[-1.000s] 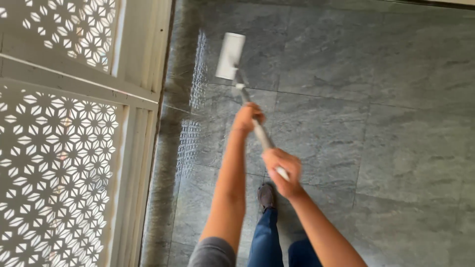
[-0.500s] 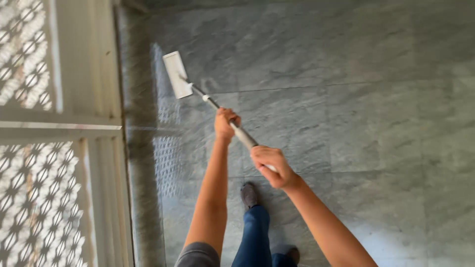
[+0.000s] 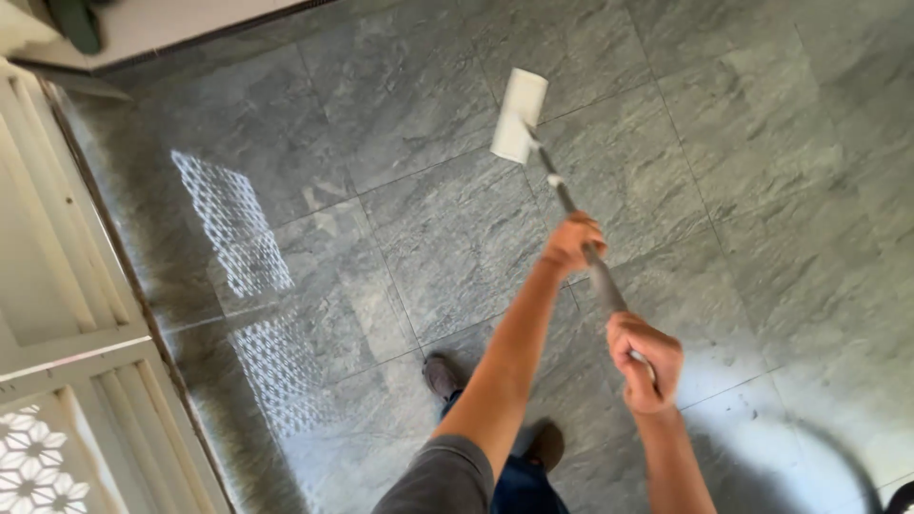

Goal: Wetting a mop and cleaning a tiled floor in a hallway.

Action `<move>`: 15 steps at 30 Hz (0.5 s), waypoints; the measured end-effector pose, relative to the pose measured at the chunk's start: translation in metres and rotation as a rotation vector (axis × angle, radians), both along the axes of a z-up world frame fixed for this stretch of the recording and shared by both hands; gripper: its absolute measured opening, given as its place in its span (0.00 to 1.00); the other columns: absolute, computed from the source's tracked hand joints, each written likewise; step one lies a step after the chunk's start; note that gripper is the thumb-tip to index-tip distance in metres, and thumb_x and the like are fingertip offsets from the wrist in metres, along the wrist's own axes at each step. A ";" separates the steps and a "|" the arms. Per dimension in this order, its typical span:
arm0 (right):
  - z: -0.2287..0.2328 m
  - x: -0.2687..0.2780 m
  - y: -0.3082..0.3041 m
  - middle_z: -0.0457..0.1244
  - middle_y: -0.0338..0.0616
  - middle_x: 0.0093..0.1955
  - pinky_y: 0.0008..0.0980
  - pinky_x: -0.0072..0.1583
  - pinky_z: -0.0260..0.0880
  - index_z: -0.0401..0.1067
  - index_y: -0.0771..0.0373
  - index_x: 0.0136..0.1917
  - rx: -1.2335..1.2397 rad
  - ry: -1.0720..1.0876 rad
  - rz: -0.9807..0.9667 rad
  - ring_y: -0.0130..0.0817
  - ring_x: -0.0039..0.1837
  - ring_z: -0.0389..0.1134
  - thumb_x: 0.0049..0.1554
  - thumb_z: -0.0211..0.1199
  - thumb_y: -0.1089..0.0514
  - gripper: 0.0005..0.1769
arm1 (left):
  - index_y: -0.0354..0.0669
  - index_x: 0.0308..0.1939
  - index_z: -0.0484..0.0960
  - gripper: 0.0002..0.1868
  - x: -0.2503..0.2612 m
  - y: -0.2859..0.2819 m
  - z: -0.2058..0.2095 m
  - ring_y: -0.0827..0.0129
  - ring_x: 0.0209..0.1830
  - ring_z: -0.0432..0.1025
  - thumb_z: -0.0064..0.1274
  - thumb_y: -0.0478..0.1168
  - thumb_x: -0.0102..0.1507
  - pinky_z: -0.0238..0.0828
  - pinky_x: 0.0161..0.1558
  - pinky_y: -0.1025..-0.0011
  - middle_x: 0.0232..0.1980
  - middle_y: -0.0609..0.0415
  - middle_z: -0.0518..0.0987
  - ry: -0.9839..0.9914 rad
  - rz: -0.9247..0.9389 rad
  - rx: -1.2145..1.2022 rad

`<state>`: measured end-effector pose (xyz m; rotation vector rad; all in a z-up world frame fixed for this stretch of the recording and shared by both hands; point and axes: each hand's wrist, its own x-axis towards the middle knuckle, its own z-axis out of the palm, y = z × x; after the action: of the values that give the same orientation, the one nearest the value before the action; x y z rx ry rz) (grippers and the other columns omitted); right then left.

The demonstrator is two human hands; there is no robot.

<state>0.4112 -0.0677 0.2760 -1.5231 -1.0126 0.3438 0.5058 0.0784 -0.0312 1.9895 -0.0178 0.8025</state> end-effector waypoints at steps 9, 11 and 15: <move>0.082 -0.022 -0.028 0.55 0.42 0.27 0.40 0.48 0.61 0.55 0.61 0.27 -0.056 0.181 0.364 0.37 0.33 0.55 0.34 0.54 0.56 0.10 | 0.47 0.22 0.77 0.03 -0.133 -0.022 0.099 0.57 0.37 0.73 0.55 0.34 0.48 0.72 0.44 0.61 0.28 0.55 0.76 0.190 0.142 -0.084; 0.082 -0.032 -0.021 0.55 0.42 0.27 0.39 0.47 0.61 0.56 0.61 0.27 -0.031 0.227 0.486 0.39 0.33 0.55 0.35 0.55 0.55 0.12 | 0.45 0.21 0.76 0.05 -0.184 -0.020 0.108 0.55 0.37 0.73 0.56 0.34 0.49 0.71 0.45 0.61 0.28 0.53 0.76 0.232 0.284 -0.093; 0.059 -0.045 -0.010 0.56 0.40 0.28 0.36 0.42 0.56 0.56 0.60 0.28 0.044 0.454 0.746 0.37 0.34 0.57 0.47 0.59 0.49 0.18 | 0.44 0.23 0.79 0.04 -0.279 -0.037 0.105 0.54 0.42 0.74 0.49 0.33 0.50 0.69 0.48 0.62 0.31 0.51 0.80 0.309 0.729 -0.285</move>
<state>0.3663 -0.0772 0.3349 -0.9088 -1.1698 1.1249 0.2267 0.0419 0.0734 1.8168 0.9930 0.8665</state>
